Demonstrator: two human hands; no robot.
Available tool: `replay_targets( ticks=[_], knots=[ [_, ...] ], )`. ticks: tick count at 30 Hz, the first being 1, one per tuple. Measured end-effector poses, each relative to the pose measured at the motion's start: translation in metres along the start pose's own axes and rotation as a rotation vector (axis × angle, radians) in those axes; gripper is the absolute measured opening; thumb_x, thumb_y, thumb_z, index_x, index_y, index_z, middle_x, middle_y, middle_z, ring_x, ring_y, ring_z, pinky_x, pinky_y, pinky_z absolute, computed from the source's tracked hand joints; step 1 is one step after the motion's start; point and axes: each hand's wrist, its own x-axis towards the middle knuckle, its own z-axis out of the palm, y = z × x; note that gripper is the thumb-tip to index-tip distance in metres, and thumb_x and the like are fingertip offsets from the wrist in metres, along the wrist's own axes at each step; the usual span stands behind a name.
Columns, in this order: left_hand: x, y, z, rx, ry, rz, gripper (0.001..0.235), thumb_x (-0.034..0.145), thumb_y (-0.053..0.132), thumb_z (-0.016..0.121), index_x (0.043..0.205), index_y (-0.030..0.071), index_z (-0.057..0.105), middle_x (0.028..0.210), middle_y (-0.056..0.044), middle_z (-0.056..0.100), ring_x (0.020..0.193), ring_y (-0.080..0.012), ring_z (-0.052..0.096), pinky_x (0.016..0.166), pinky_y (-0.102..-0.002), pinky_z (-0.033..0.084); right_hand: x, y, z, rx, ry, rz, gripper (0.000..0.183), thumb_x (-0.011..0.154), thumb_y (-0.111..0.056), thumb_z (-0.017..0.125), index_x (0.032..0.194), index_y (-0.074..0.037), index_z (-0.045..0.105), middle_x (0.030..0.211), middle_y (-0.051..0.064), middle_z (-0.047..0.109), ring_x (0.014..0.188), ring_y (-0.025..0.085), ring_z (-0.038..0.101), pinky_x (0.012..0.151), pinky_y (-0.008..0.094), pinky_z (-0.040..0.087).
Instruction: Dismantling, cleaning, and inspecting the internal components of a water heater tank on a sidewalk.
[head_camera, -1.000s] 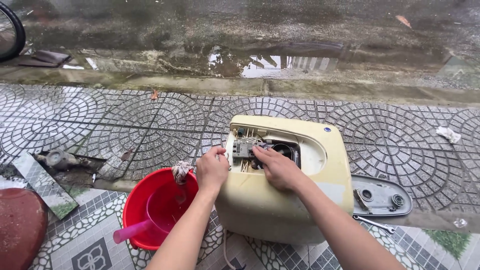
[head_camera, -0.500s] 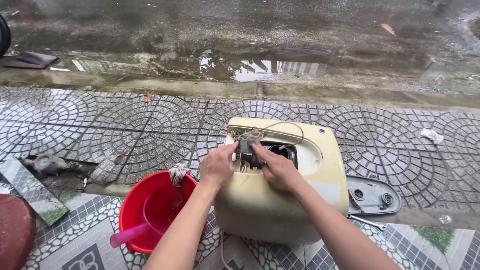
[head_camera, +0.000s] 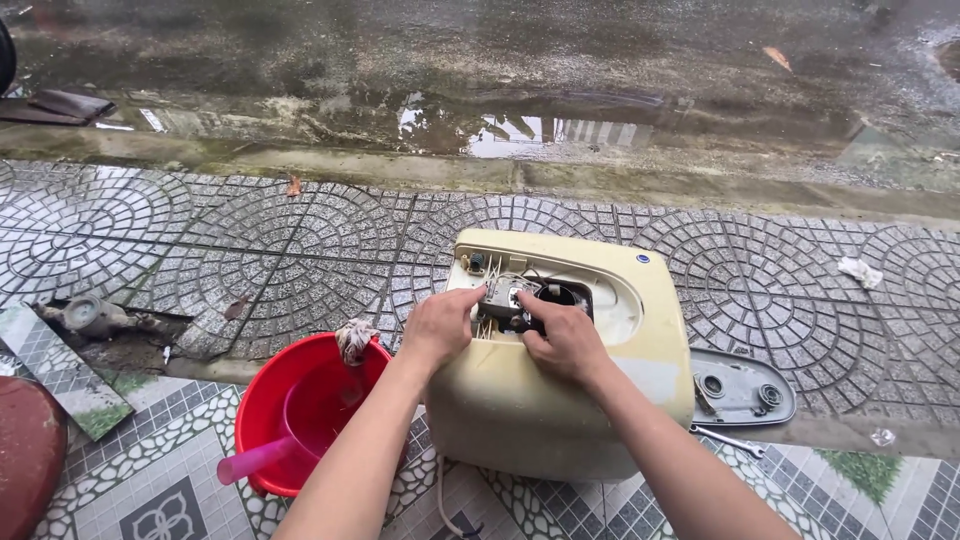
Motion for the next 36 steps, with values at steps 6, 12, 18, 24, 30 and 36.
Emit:
replay_targets(
  ticks=[6,12,18,24,30,36],
  knots=[
    [0.001,0.005,-0.001,0.006,-0.041,-0.011,0.052,0.094,0.016,0.039,0.134,0.038,0.064,0.127,0.008,0.072,0.113,-0.0289,0.069,0.093,-0.047,0.059,0.004,0.01,0.008,-0.047,-0.047,0.041,0.058,0.078,-0.02,0.057,0.136,-0.019,0.064,0.121,0.012,0.074,0.11,0.042,0.068,0.09,0.055,0.055],
    [0.002,0.012,-0.004,0.044,-0.1,-0.058,0.054,0.093,0.017,0.038,0.133,0.042,0.065,0.128,0.01,0.071,0.112,-0.0273,0.07,0.093,-0.045,0.06,0.0,0.004,0.007,-0.122,-0.029,0.057,0.058,0.081,-0.023,0.056,0.137,-0.015,0.065,0.124,0.01,0.074,0.113,0.036,0.07,0.096,0.047,0.056],
    [-0.011,0.023,-0.027,0.153,-0.149,-0.024,0.054,0.097,0.015,0.036,0.132,0.041,0.066,0.129,0.008,0.069,0.113,-0.0285,0.069,0.093,-0.043,0.06,-0.005,0.011,0.008,-0.052,0.17,0.024,0.045,0.09,-0.019,0.057,0.133,-0.013,0.069,0.119,0.013,0.075,0.112,0.034,0.07,0.097,0.045,0.057],
    [0.002,0.05,-0.052,0.301,-0.4,-0.129,0.057,0.089,0.013,0.038,0.141,0.031,0.051,0.127,-0.001,0.067,0.118,-0.0294,0.067,0.097,-0.049,0.057,-0.007,0.025,0.024,-0.303,-0.004,0.119,0.043,0.092,-0.035,0.053,0.13,-0.024,0.069,0.126,0.003,0.071,0.121,0.026,0.066,0.099,0.042,0.054],
    [-0.002,0.042,-0.044,0.134,-0.28,-0.133,0.05,0.089,0.015,0.041,0.134,0.028,0.059,0.123,-0.004,0.068,0.115,-0.031,0.068,0.095,-0.046,0.057,-0.002,0.009,0.013,-0.423,-0.035,0.118,0.044,0.089,-0.033,0.052,0.126,-0.022,0.073,0.135,0.003,0.063,0.127,0.029,0.06,0.099,0.043,0.052],
    [-0.021,0.05,-0.049,0.039,-0.135,-0.14,0.059,0.09,0.009,0.042,0.147,0.025,0.049,0.14,-0.005,0.056,0.112,-0.0366,0.069,0.097,-0.051,0.058,-0.009,0.024,0.021,-0.211,0.161,0.049,0.041,0.084,-0.027,0.065,0.122,-0.017,0.075,0.127,0.008,0.065,0.121,0.034,0.064,0.099,0.044,0.055]
  ],
)
